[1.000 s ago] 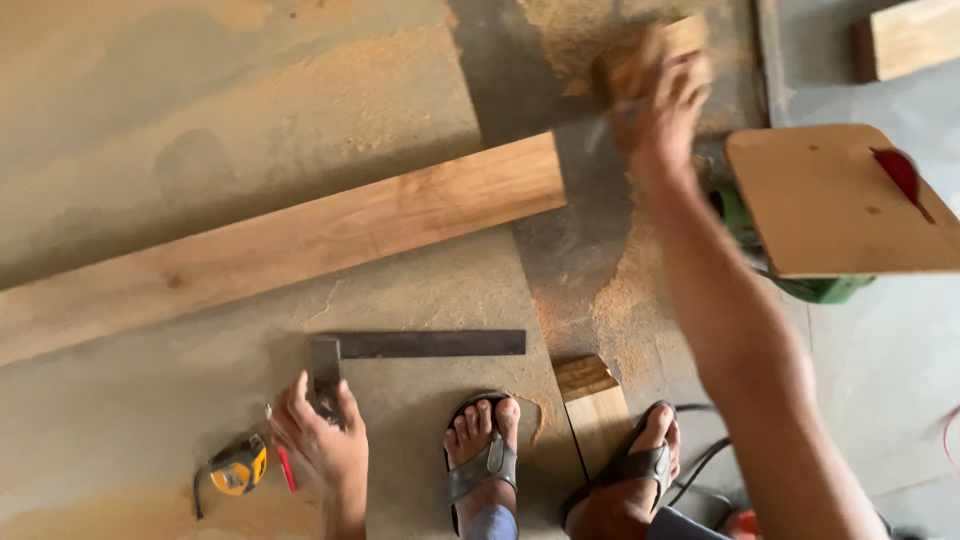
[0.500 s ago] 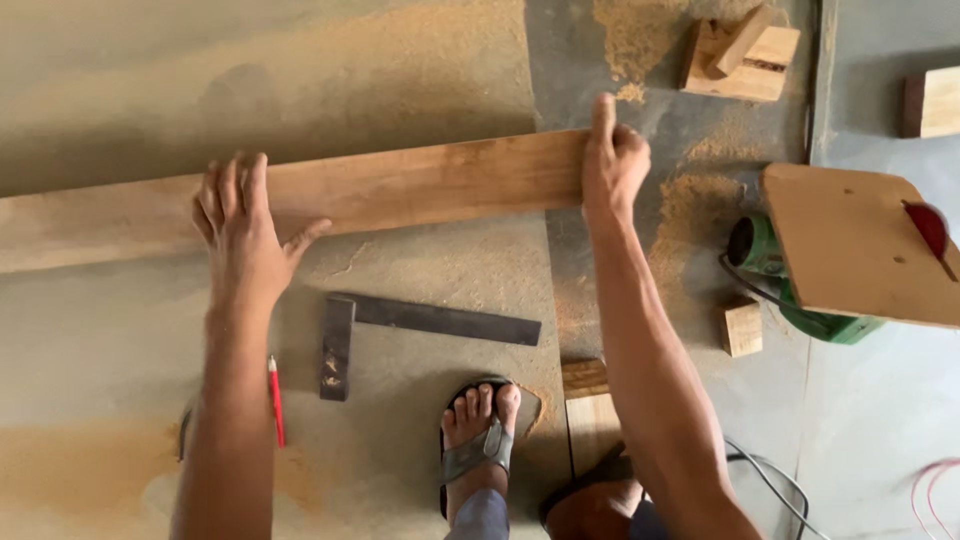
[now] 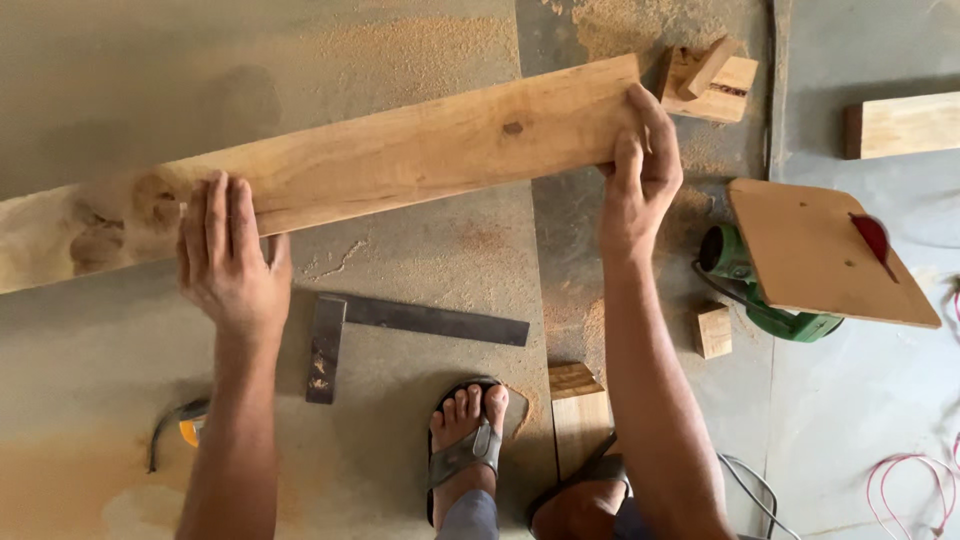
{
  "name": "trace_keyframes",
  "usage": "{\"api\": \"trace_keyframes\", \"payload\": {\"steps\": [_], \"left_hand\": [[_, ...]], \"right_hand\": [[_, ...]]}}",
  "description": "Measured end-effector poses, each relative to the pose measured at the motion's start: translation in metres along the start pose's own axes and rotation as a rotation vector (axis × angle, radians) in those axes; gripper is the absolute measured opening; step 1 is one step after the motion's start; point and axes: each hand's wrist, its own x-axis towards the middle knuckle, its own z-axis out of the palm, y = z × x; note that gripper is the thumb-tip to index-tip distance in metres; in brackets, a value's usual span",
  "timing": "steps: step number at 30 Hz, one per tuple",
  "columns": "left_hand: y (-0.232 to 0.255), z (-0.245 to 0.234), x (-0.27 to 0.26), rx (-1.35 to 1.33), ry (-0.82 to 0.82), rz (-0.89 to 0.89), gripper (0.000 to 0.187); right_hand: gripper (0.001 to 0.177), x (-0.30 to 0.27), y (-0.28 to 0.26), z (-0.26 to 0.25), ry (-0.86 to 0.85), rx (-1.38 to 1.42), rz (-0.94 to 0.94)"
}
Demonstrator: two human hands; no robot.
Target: The person measures a long wooden plank with a tape measure and marks it with a pencil. They then use a metal square to align a circular saw and cut the plank into smaller pieces. The process of measuring, marking, and cutting is repeated multiple times throughout the video.
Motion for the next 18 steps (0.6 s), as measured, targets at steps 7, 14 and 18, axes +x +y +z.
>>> {"api": "trace_keyframes", "payload": {"steps": [7,14,18], "left_hand": [[-0.003,0.003,0.009,-0.067,-0.029,-0.063,0.089],[0.000,0.024,0.010,-0.072,-0.113,-0.078,0.101],[0.007,0.029,0.006,-0.075,-0.158,-0.070,0.096]], "right_hand": [[0.047,0.004,-0.016,-0.004,-0.008,0.331,0.250],[0.058,-0.011,0.004,-0.007,0.024,0.387,0.372],[0.049,-0.019,0.017,-0.006,0.091,0.334,0.410]]}}
